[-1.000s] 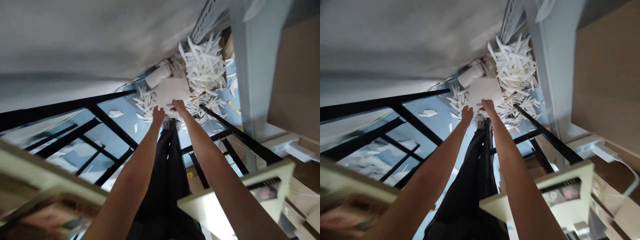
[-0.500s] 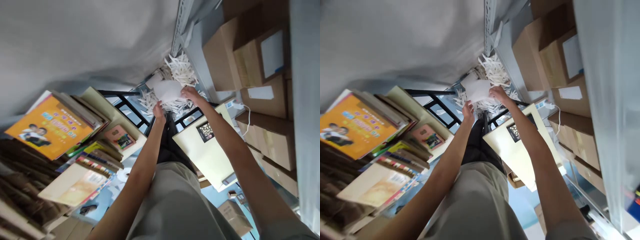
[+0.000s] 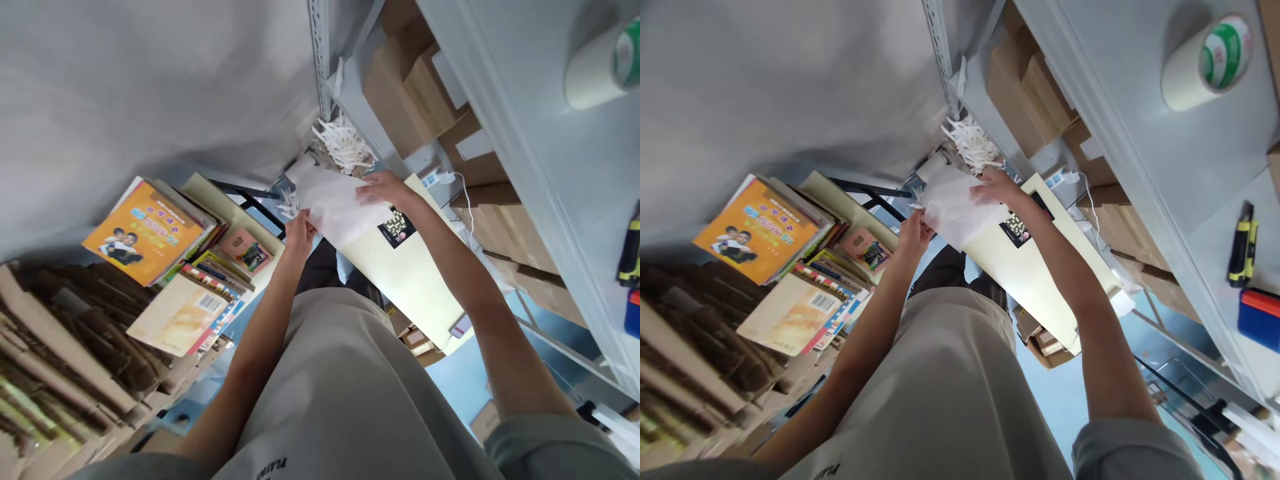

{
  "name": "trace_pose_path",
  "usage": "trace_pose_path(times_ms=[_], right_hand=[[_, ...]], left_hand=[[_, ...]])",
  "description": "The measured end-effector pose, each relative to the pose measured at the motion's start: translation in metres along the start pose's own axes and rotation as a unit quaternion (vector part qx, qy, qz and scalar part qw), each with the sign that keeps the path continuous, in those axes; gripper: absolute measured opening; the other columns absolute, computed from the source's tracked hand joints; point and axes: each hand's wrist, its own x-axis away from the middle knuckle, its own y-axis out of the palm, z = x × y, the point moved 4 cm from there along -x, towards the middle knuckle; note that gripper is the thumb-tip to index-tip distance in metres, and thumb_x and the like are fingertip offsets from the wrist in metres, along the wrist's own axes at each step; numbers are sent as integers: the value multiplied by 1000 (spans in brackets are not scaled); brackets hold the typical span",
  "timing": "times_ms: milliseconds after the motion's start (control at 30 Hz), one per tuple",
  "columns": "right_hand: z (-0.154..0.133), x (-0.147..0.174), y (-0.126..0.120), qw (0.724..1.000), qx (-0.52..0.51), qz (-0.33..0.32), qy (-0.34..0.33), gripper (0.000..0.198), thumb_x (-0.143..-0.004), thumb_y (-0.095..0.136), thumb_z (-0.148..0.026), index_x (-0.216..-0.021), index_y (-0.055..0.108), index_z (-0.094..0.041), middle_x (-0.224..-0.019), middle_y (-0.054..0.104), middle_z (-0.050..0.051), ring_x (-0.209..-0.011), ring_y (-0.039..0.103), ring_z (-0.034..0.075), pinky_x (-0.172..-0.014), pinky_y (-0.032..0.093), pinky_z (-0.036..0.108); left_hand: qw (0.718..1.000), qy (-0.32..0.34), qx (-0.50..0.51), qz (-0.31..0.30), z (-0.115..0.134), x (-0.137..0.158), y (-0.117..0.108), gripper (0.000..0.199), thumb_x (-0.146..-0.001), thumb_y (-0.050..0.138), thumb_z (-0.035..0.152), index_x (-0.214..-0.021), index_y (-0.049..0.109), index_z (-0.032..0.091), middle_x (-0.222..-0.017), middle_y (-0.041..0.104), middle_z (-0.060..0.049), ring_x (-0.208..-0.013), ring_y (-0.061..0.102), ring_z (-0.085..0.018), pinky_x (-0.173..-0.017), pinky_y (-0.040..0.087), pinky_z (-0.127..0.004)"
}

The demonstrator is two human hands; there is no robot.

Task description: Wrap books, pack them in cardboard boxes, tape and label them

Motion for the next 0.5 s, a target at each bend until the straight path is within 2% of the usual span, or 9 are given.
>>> trace_pose_path(times_ms=[100,167,267,367,433,500], right_hand=[[8,23,-18,999,22,25,-8,19,-105,85,-16,-119,71,-18,-124,83,12,-102,88,24,-95,78,46],[13,41,-35,996,47,44,-59,21,-105,86,-19,-122,74,-16,-120,82,12,-106,88,27,-95,78,46],[23,84,-70,981,68,78,-166,31,-102,91,-30,-125,78,-13,-113,82,9,-114,87,29,-97,76,44],[37,154,-110,958,111,105,-242,44,-104,89,-47,-130,80,-13,-113,85,8,-113,86,26,-100,73,39],[52,210,-137,950,154,114,-246,47,-106,85,-52,-135,81,-15,-110,86,7,-104,87,22,-97,72,35],[72,266,-168,947,187,135,-225,47,-107,84,-50,-143,81,-19,-106,87,6,-92,86,20,-91,72,35]], left_hand=[[999,-33,-34,-22,-15,25,-3,5,-97,78,16,-97,74,19,-83,80,-5,-78,78,-20,-77,67,-29],[997,-22,-60,-45,-27,48,-5,4,-99,79,18,-100,75,18,-86,81,-6,-82,79,-21,-84,70,-33],[991,43,-96,-81,-46,97,-8,19,-99,87,31,-100,72,20,-85,77,-5,-86,81,-24,-90,71,-39],[979,108,-123,-121,-72,157,-8,32,-95,94,43,-95,69,22,-84,73,-3,-89,82,-25,-88,70,-39],[973,127,-129,-146,-95,197,-6,35,-93,95,44,-93,68,23,-85,73,-3,-91,82,-24,-88,69,-38],[968,114,-134,-179,-123,234,-1,33,-92,96,44,-94,71,23,-85,71,-2,-90,82,-23,-89,68,-38]])
